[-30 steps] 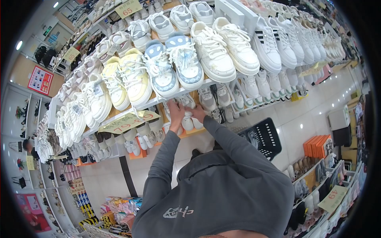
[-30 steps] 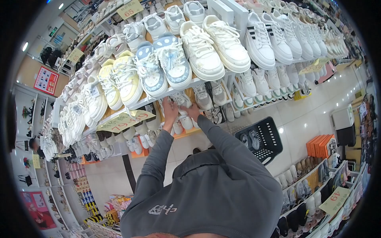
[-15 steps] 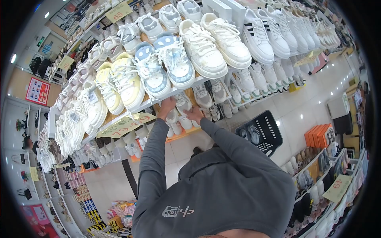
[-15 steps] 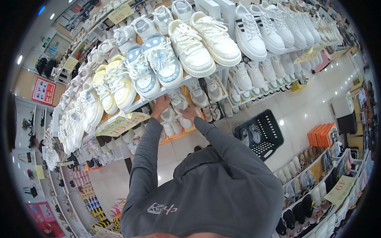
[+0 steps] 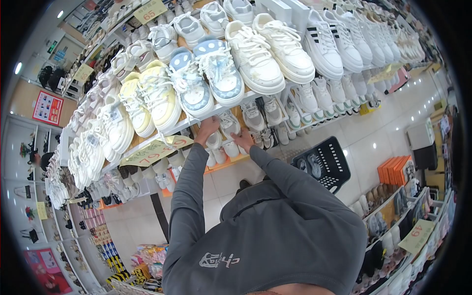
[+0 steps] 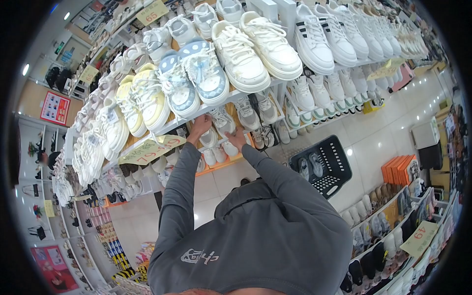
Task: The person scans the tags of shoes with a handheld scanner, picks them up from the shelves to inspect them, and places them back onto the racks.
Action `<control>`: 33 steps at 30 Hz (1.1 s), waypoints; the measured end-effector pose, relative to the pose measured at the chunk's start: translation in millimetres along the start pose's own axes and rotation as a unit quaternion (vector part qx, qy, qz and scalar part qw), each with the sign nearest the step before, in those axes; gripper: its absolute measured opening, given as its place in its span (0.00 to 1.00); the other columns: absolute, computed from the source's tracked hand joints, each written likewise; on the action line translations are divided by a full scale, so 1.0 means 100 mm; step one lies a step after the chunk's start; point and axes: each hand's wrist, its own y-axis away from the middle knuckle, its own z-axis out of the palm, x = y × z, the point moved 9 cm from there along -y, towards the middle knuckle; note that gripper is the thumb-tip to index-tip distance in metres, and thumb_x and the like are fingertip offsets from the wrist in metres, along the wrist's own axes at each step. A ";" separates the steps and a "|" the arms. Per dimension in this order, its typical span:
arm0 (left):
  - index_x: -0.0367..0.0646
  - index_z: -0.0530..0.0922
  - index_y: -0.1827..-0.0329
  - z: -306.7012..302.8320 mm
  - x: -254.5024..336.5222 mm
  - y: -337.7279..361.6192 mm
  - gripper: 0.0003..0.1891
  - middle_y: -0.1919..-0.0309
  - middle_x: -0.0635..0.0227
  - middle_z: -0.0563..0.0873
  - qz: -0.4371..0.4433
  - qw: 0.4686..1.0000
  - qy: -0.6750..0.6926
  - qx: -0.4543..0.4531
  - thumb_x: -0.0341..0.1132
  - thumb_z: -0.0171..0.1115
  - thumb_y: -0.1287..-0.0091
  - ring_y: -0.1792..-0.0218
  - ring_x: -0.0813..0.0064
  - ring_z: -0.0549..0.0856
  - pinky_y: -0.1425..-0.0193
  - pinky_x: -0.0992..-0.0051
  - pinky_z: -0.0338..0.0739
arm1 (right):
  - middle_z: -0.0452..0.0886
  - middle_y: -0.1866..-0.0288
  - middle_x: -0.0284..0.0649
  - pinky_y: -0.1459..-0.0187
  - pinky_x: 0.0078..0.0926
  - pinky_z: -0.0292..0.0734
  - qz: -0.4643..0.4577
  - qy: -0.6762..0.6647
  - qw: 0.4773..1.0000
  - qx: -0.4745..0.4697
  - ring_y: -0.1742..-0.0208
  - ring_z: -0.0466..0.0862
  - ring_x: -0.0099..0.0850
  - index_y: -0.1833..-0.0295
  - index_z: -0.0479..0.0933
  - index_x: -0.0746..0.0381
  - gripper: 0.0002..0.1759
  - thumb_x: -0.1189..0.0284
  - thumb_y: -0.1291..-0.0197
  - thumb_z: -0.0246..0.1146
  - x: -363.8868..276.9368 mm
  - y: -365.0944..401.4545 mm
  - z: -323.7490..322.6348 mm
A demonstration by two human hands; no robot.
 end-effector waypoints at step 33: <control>0.35 0.75 0.32 -0.34 0.86 0.81 0.23 0.34 0.39 0.77 0.132 0.966 0.093 0.203 0.27 0.59 0.31 0.29 0.42 0.72 0.22 0.58 0.63 | 0.84 0.43 0.46 0.44 0.32 0.80 0.002 0.128 0.985 -0.112 0.46 0.85 0.33 0.25 0.66 0.68 0.41 0.52 0.32 0.70 -0.25 0.35 -0.28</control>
